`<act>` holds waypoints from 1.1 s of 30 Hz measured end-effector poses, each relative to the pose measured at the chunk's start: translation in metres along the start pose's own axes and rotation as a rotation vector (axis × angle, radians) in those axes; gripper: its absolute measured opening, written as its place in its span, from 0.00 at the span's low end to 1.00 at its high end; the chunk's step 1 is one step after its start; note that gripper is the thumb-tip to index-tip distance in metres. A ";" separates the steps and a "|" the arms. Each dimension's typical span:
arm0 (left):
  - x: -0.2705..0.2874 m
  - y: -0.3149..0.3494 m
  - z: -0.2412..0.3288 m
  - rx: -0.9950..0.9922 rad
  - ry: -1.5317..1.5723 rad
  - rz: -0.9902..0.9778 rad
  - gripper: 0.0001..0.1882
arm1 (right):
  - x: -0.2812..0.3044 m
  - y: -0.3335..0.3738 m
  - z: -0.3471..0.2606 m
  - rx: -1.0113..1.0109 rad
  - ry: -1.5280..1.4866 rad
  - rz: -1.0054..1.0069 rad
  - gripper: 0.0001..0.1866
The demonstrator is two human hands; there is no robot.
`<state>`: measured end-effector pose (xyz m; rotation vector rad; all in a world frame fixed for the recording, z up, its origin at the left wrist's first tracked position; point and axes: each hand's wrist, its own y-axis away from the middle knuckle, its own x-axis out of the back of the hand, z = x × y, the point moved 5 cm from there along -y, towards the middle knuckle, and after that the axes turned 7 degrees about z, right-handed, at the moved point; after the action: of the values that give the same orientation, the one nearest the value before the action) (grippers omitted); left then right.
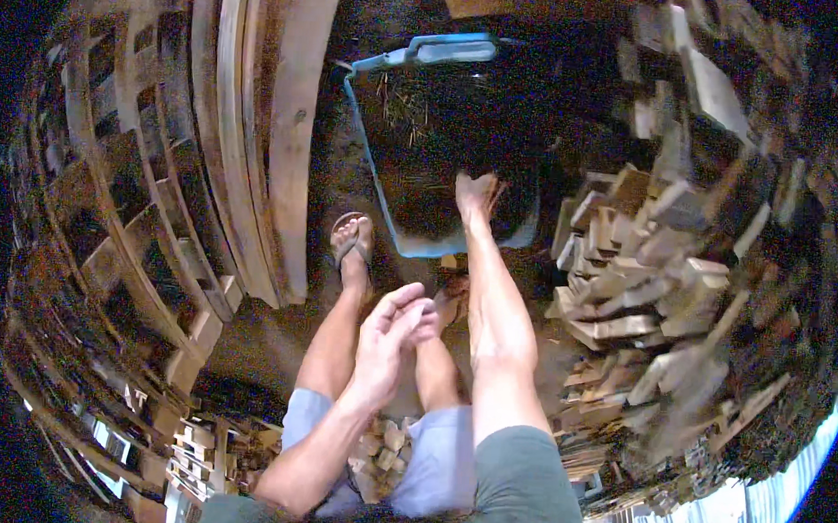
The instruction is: Assembling wooden pallets by hammering nails into wooden slats on a workshop floor.
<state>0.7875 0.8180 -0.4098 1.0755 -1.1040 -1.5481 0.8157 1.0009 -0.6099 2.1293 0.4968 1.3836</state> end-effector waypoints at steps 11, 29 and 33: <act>0.000 -0.013 0.023 0.105 0.044 0.043 0.21 | -0.058 -0.045 0.037 0.187 0.234 0.294 0.29; -0.063 -0.116 0.071 -0.117 -0.103 -0.332 0.33 | 0.126 0.114 -0.060 0.378 -0.041 0.123 0.11; -0.106 -0.110 0.053 0.294 0.337 -0.705 0.36 | 0.136 0.133 -0.085 0.431 -0.003 0.119 0.10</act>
<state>0.7366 0.9485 -0.4902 1.9997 -0.7613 -1.6548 0.7940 0.9958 -0.4031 2.5371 0.7315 1.4369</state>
